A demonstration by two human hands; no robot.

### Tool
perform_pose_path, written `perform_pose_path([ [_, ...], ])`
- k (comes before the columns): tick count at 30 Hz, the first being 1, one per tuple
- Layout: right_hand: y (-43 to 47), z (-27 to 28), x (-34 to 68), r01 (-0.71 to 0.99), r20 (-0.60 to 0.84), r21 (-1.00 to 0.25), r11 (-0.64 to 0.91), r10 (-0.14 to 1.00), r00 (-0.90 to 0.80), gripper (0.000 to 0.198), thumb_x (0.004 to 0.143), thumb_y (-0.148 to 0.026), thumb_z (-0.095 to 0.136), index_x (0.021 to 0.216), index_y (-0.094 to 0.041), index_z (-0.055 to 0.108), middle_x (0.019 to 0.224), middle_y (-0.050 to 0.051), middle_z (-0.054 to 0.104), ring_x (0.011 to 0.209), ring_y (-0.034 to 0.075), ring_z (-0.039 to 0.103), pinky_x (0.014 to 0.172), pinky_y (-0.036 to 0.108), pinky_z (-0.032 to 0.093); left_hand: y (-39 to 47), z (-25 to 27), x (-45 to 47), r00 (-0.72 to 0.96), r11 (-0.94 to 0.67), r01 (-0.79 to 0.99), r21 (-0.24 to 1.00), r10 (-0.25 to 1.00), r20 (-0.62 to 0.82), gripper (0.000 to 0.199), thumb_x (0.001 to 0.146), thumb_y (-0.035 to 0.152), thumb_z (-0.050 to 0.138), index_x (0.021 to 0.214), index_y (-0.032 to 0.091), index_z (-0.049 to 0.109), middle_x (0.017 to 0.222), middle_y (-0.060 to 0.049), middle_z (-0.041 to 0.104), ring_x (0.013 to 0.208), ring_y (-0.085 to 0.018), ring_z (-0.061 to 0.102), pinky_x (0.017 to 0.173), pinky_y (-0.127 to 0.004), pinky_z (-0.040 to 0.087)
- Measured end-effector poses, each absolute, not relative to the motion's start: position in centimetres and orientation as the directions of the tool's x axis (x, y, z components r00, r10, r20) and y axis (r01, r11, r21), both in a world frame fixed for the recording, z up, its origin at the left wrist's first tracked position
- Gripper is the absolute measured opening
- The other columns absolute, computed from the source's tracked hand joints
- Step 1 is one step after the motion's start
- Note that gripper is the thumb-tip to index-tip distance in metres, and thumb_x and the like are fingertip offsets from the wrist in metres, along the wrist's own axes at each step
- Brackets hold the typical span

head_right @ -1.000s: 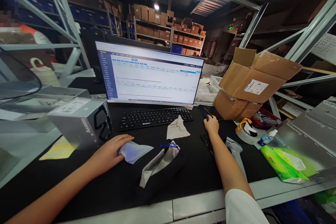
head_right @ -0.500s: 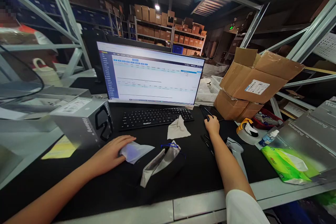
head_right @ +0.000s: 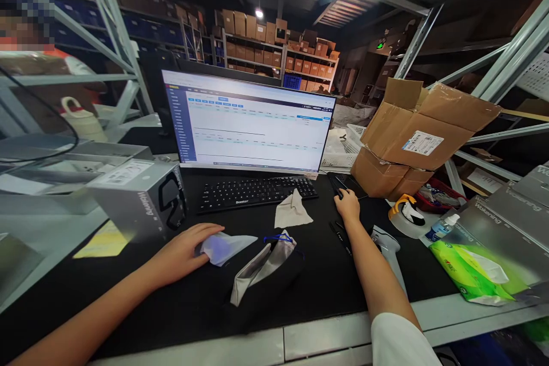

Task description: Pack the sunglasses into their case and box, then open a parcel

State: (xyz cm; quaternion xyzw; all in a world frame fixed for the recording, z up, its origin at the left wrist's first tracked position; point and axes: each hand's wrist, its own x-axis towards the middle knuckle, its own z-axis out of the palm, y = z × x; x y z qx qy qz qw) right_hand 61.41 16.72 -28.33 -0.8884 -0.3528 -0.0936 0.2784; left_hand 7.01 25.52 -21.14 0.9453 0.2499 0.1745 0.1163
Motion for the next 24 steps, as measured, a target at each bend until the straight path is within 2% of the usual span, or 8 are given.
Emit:
perform_pose_path([
  [6,16.6,-28.0,61.2,0.680,0.386,-0.434,-0.590,0.561,0.733,0.051,0.096,-0.034,0.051,0.141,-0.018,0.067,0.149,0.013,0.054,0.128,0.028,0.059,0.111,0.037,0.046,25.2,-20.3,6.8,0.836,-0.853,0.380,0.358,0.482,0.261,0.053,0.094,0.035,0.054,0.145,0.022,0.059,0.147,-0.011,0.060,0.139,-0.030,0.053,0.122,-0.051,0.040],
  [9,16.4,-27.9,61.1,0.679,0.367,-0.436,-0.590,0.573,0.733,0.052,0.095,-0.033,0.050,0.141,-0.014,0.067,0.147,0.017,0.055,0.125,0.031,0.060,0.110,0.042,0.047,25.2,-19.8,7.8,0.778,-0.821,0.417,0.390,0.544,0.315,0.051,0.101,0.045,0.044,0.138,0.017,0.064,0.146,-0.014,0.060,0.141,-0.030,0.051,0.124,-0.051,0.038],
  [12,16.4,-28.4,61.6,0.688,0.362,-0.443,-0.575,0.587,0.724,0.053,0.093,-0.034,0.052,0.138,-0.012,0.069,0.145,0.020,0.056,0.123,0.034,0.061,0.109,0.046,0.048,25.4,-18.8,9.6,0.711,-0.783,0.509,0.358,0.617,0.338,0.048,0.099,0.044,0.048,0.132,0.016,0.068,0.142,-0.014,0.063,0.140,-0.030,0.051,0.125,-0.048,0.037],
  [15,16.6,-29.5,62.6,0.703,0.413,-0.463,-0.541,0.570,0.711,0.053,0.090,-0.037,0.055,0.135,-0.014,0.071,0.142,0.019,0.058,0.122,0.035,0.061,0.108,0.047,0.048,26.4,-17.5,11.8,0.669,-0.698,0.650,0.299,0.713,0.210,0.051,0.097,0.042,0.053,0.137,0.015,0.066,0.147,-0.015,0.058,0.141,-0.030,0.050,0.124,-0.044,0.037],
  [19,17.0,-30.6,63.7,0.699,0.437,-0.477,-0.532,0.547,0.715,0.055,0.089,-0.040,0.054,0.136,-0.017,0.071,0.143,0.018,0.057,0.121,0.035,0.061,0.106,0.049,0.049,28.3,-16.4,14.1,0.543,-0.526,0.822,0.219,0.840,-0.018,0.062,0.099,0.048,0.052,0.150,0.012,0.055,0.162,-0.018,0.041,0.152,-0.032,0.037,0.126,-0.043,0.032],
  [24,17.1,-30.7,63.9,0.682,0.398,-0.474,-0.556,0.556,0.730,0.055,0.089,-0.041,0.055,0.135,-0.018,0.071,0.143,0.017,0.057,0.120,0.036,0.062,0.105,0.049,0.049,29.3,-16.9,15.8,0.507,-0.486,0.855,0.181,0.857,-0.094,0.068,0.098,0.052,0.056,0.152,0.012,0.051,0.168,-0.022,0.029,0.158,-0.037,0.024,0.126,-0.051,0.030],
])
